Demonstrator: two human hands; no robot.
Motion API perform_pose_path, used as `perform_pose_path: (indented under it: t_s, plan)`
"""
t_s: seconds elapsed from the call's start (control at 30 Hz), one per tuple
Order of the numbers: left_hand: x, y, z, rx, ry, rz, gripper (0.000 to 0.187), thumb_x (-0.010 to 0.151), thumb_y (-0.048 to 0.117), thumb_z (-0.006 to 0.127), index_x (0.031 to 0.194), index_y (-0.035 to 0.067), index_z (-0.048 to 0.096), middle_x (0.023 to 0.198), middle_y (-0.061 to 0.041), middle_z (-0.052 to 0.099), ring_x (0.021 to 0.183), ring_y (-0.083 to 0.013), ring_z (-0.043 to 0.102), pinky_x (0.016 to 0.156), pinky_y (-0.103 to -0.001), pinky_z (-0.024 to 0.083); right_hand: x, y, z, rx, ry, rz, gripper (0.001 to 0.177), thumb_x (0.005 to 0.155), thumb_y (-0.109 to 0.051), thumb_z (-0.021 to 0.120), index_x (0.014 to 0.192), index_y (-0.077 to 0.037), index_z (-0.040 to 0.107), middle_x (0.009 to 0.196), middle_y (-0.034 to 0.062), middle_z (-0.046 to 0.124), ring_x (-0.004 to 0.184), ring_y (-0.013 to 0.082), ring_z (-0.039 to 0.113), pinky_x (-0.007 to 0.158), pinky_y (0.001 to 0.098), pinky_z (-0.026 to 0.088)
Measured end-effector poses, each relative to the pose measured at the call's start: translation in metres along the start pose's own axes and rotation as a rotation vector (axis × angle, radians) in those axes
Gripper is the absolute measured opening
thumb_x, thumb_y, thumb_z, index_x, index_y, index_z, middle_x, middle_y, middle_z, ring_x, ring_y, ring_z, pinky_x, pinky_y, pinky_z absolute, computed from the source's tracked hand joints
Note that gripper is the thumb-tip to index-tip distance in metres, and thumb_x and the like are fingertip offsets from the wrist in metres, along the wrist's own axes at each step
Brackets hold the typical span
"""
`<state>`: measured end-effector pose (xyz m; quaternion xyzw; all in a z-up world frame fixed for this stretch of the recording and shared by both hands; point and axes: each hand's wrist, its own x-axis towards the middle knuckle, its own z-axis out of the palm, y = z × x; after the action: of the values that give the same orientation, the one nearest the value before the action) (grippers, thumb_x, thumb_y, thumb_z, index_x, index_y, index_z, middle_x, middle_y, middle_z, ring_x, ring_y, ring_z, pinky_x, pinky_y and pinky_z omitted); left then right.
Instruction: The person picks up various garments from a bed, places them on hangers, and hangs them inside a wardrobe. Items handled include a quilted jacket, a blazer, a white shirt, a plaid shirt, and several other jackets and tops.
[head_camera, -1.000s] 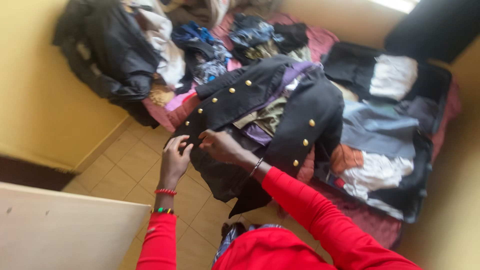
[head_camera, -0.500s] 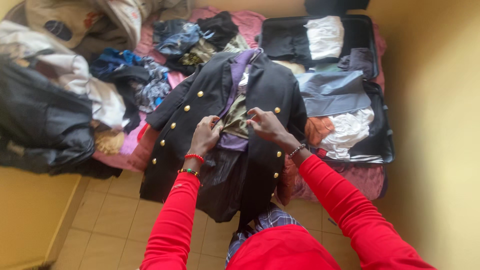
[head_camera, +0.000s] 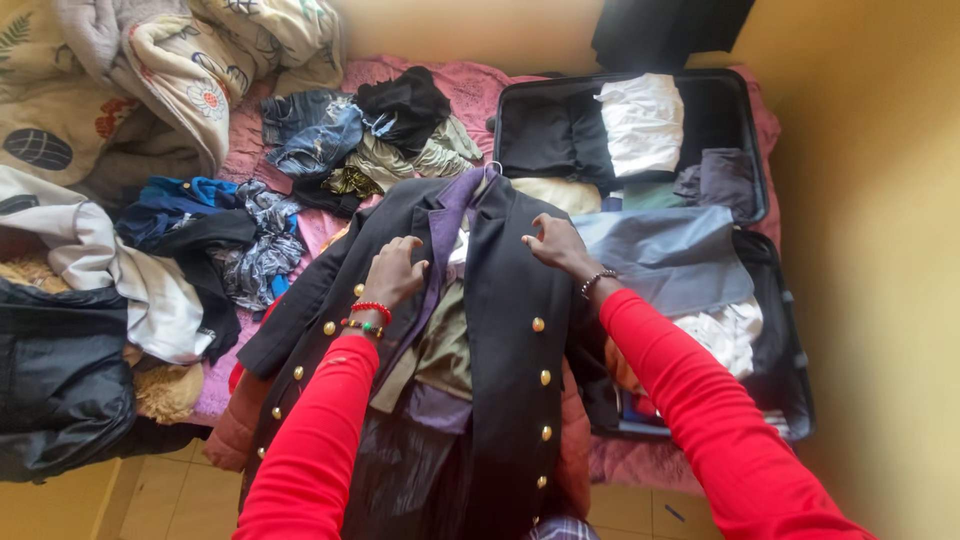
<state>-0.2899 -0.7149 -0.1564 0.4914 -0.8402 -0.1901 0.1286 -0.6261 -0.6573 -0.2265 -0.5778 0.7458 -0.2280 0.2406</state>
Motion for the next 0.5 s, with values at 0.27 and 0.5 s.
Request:
perform_pose_path:
  t_s: [0.27, 0.5]
  plan:
    - [0.023, -0.001, 0.002, -0.049, 0.017, -0.004, 0.038, 0.089, 0.021, 0.071, 0.124, 0.007, 0.064, 0.123, -0.014, 0.067, 0.119, -0.0356, 0.060, 0.097, -0.047, 0.047, 0.135, 0.086, 0.075, -0.131, -0.109, 0.059, 0.069, 0.081, -0.043, 0.081, 0.128, 0.004, 0.062, 0.125, 0.0262, 0.067, 0.119, 0.0408, 0.063, 0.101, 0.0439, 0.050]
    - [0.008, -0.012, -0.011, -0.058, -0.004, -0.080, 0.034, 0.091, 0.022, 0.070, 0.122, 0.009, 0.066, 0.123, -0.013, 0.067, 0.119, -0.0346, 0.061, 0.098, -0.046, 0.047, 0.160, 0.076, 0.083, -0.132, -0.360, 0.240, 0.084, 0.079, -0.067, 0.075, 0.130, -0.001, 0.067, 0.133, 0.0223, 0.067, 0.125, 0.0368, 0.063, 0.104, 0.0426, 0.050]
